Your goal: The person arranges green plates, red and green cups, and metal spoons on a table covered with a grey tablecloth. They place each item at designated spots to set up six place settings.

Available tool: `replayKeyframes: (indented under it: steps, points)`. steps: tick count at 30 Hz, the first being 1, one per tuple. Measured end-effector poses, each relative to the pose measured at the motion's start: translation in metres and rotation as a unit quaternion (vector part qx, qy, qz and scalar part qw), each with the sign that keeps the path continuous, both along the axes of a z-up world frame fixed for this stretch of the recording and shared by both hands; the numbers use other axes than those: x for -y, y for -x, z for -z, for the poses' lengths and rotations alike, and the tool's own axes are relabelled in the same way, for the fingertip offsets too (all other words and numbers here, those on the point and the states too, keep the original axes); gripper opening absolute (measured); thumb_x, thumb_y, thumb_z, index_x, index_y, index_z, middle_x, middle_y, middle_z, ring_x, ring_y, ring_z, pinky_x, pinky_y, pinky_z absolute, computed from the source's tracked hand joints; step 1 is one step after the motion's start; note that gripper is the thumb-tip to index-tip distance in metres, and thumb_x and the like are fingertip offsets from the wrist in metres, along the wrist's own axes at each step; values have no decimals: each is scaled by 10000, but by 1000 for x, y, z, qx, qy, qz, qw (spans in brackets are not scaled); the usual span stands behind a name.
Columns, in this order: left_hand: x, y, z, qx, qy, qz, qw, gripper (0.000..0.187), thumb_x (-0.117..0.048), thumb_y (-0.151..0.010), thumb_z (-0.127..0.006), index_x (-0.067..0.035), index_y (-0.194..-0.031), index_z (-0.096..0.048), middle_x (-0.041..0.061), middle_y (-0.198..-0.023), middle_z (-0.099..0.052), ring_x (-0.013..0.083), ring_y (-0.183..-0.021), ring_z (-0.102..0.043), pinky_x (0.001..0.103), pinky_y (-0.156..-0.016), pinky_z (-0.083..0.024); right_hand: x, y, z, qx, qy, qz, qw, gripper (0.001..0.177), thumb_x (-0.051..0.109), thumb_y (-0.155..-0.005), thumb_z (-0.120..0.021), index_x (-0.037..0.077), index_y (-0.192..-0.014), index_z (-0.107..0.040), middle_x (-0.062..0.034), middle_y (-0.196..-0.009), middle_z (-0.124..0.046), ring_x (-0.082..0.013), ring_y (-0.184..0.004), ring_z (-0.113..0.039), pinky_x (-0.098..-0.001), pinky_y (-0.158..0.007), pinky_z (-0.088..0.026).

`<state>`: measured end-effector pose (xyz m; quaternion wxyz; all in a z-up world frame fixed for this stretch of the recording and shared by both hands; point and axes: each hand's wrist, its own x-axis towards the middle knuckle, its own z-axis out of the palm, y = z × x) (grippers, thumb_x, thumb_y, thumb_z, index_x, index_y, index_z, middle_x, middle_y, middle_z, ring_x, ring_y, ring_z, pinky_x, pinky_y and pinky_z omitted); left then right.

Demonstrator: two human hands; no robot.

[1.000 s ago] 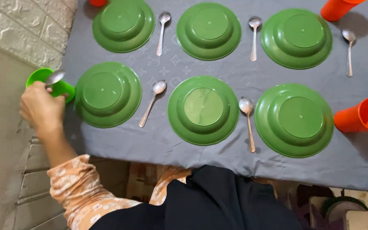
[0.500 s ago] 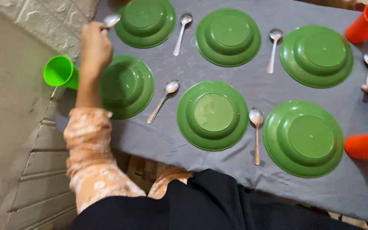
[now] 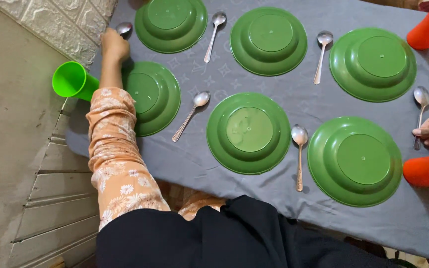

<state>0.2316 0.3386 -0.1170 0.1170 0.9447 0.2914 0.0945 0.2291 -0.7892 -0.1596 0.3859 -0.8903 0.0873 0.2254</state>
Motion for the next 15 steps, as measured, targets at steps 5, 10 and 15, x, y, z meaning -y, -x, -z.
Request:
replayKeyframes:
  steps: [5,10,15]
  points:
    - [68,45,-66,33,62,-22,997,310,-93,-910,-587,-9,-1208,-578,269,-1209,-612,508,-1094,-611,588,-901,-492,-29,8,-32,-58,34,40,997,338,125,-860,-878,-122,-904,-651,-337,-701,-693,-344,-470,-559,-385,-364,-324]
    - [75,54,-68,45,-7,19,999,237,-59,-910,-551,-51,-1116,-667,277,-1074,-647,533,-977,-650,627,-797,-513,-31,7,-39,-96,30,34,994,300,69,-868,-873,-156,-936,-687,-354,-788,-736,-389,-586,-644,-453,-484,-467]
    - [75,54,-67,47,-75,16,996,306,-41,-881,-612,-11,-1185,-615,299,-1134,-601,526,-1041,-611,591,-870,-507,-44,12,-60,-73,20,63,995,364,121,-937,-828,-179,-943,-621,-434,-816,-713,-462,-583,-654,-532,-530,-553]
